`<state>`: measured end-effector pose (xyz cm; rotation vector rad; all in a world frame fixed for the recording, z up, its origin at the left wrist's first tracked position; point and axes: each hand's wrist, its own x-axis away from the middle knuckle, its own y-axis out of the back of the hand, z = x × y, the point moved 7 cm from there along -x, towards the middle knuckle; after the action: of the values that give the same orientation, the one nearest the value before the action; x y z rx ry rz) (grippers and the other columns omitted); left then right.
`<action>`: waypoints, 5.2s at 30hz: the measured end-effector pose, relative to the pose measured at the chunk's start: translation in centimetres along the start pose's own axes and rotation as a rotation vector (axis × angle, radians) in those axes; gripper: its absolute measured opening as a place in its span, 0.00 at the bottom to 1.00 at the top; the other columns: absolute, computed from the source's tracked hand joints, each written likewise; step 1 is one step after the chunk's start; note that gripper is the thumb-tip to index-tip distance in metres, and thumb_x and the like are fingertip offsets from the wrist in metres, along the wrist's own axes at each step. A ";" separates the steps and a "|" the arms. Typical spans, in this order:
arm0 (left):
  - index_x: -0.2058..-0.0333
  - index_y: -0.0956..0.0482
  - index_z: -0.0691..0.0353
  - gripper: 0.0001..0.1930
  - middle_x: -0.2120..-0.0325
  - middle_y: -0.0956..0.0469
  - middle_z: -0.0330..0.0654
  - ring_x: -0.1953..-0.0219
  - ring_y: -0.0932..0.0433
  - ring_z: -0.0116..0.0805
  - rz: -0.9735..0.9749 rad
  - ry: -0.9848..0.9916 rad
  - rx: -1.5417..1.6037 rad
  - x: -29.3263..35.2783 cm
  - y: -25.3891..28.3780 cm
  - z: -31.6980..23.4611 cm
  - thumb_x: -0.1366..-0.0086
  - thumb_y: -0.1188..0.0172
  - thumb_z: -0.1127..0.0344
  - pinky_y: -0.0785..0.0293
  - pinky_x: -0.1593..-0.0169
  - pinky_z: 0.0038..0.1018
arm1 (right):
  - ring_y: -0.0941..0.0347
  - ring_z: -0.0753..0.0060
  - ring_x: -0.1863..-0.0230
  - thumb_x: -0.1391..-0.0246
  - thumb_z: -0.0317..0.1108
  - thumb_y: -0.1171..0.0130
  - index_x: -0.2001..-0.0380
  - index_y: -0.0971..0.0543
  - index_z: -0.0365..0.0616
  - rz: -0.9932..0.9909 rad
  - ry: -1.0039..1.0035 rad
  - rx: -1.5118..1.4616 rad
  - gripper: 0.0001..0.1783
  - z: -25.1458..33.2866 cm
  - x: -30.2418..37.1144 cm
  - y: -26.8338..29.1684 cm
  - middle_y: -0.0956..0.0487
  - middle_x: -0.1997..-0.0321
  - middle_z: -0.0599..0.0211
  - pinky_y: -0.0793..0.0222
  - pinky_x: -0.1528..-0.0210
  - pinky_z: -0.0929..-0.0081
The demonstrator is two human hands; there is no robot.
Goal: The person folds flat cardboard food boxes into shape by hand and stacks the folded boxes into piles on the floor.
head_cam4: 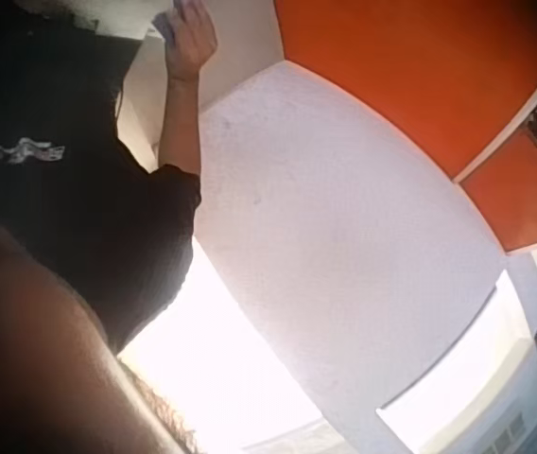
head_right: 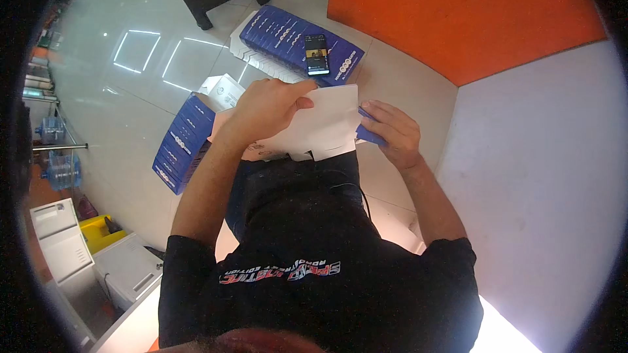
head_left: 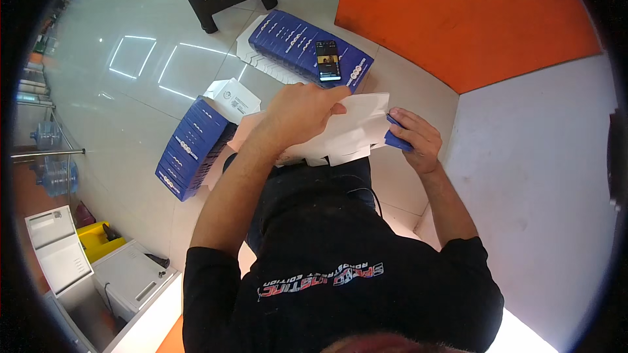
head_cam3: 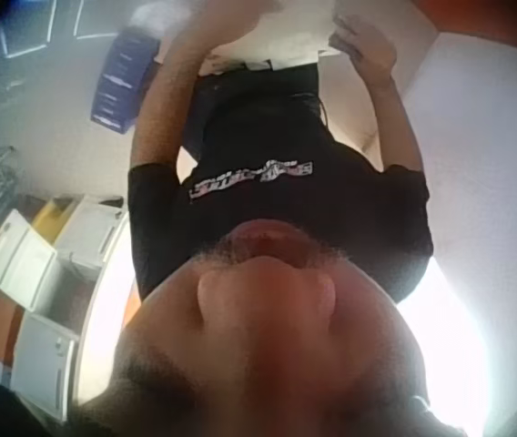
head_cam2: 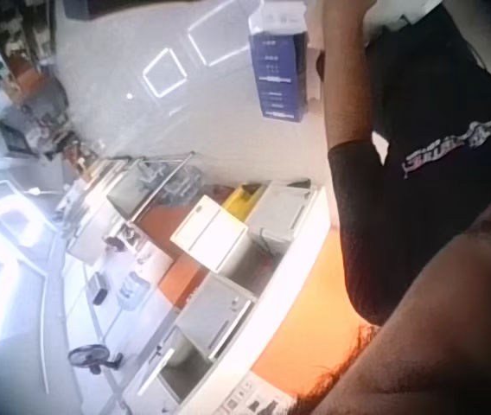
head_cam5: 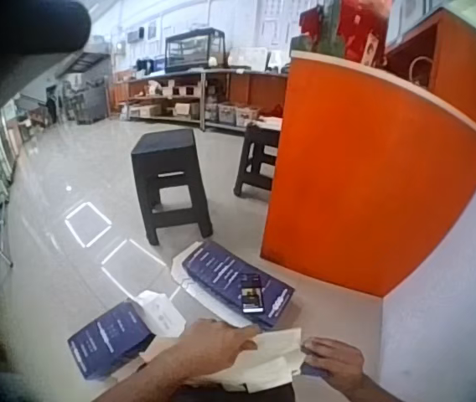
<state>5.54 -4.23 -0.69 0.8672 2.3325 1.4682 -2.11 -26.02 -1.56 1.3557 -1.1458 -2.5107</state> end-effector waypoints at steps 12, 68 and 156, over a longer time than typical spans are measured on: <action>0.57 0.19 0.49 0.07 0.71 0.15 0.47 0.63 0.15 0.51 0.014 -0.085 -0.011 1.2 0.4 -2.2 0.29 0.42 0.59 0.22 0.59 0.43 | 0.16 0.50 0.48 0.54 0.35 0.25 0.67 0.15 0.44 0.282 0.148 0.046 0.12 3.4 -0.6 3.0 0.14 0.51 0.54 0.18 0.49 0.64; 0.47 0.20 0.60 0.18 0.57 0.16 0.54 0.51 0.18 0.56 -0.056 -0.044 0.050 -1.5 0.5 0.5 0.35 0.36 0.67 0.22 0.50 0.47 | 0.29 0.72 0.42 0.37 0.28 0.37 0.43 0.32 0.44 0.090 -0.870 -0.680 0.22 -4.8 1.4 -3.7 0.23 0.45 0.62 0.33 0.36 0.69; 0.48 0.22 0.67 0.19 0.58 0.18 0.41 0.57 0.19 0.32 -0.611 0.519 1.257 16.2 -4.8 11.1 0.34 0.31 0.65 0.23 0.50 0.30 | 0.21 0.70 0.50 0.33 0.27 0.45 0.37 0.31 0.37 -0.071 -0.912 -1.023 0.23 -3.0 -6.5 -5.0 0.19 0.48 0.60 0.26 0.44 0.69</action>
<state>-3.35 12.21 -8.44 -0.1742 3.3865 -0.1788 5.50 -21.67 -1.26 -0.0196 0.2979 -3.0262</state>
